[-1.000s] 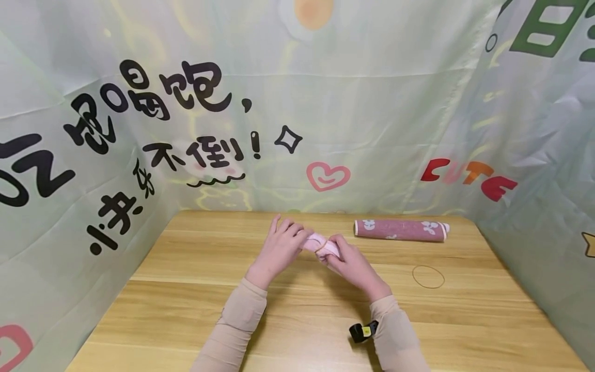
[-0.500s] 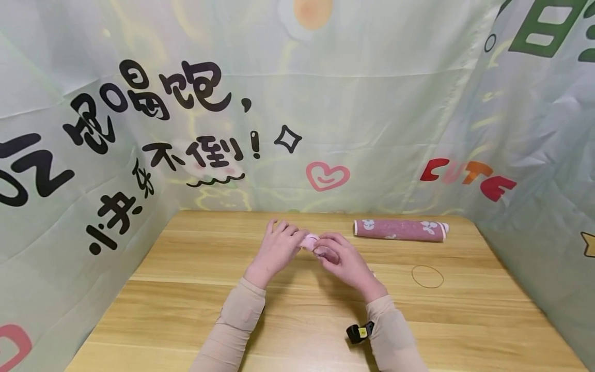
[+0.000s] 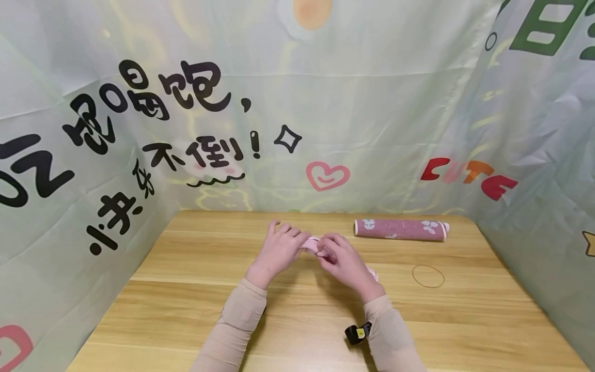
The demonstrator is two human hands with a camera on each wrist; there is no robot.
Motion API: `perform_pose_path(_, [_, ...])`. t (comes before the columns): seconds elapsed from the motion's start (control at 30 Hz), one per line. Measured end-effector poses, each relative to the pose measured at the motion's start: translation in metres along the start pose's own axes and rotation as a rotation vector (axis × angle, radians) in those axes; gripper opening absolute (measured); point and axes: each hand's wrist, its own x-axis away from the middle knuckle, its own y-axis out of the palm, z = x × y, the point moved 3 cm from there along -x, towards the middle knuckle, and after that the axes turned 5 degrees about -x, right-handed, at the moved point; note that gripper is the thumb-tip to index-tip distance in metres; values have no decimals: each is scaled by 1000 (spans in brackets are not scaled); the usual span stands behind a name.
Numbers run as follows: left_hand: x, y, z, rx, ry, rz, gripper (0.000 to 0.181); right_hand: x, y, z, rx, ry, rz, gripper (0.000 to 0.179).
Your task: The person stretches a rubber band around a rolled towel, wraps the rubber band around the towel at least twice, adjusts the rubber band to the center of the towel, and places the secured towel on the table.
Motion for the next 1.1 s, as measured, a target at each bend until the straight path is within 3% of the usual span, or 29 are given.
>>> perform_pose_path(0.27, [2, -1, 0, 4, 6, -33, 25, 0, 2, -4, 25, -13, 5, 22])
perform_pose_path(0.47, [3, -1, 0, 40, -17, -70, 25, 2, 3, -3, -42, -19, 19, 25])
perform_pose_path(0.63, [2, -2, -2, 78, -53, -114, 25, 1, 3, -4, -68, -102, 35, 22])
perform_pose_path(0.83, [0, -5, -4, 73, -50, -120, 26, 1, 3, -5, -10, -198, 48, 26])
perform_pose_path(1.1, [-2, -7, -5, 107, -57, -180, 28, 3, 3, -2, 12, -170, 81, 15])
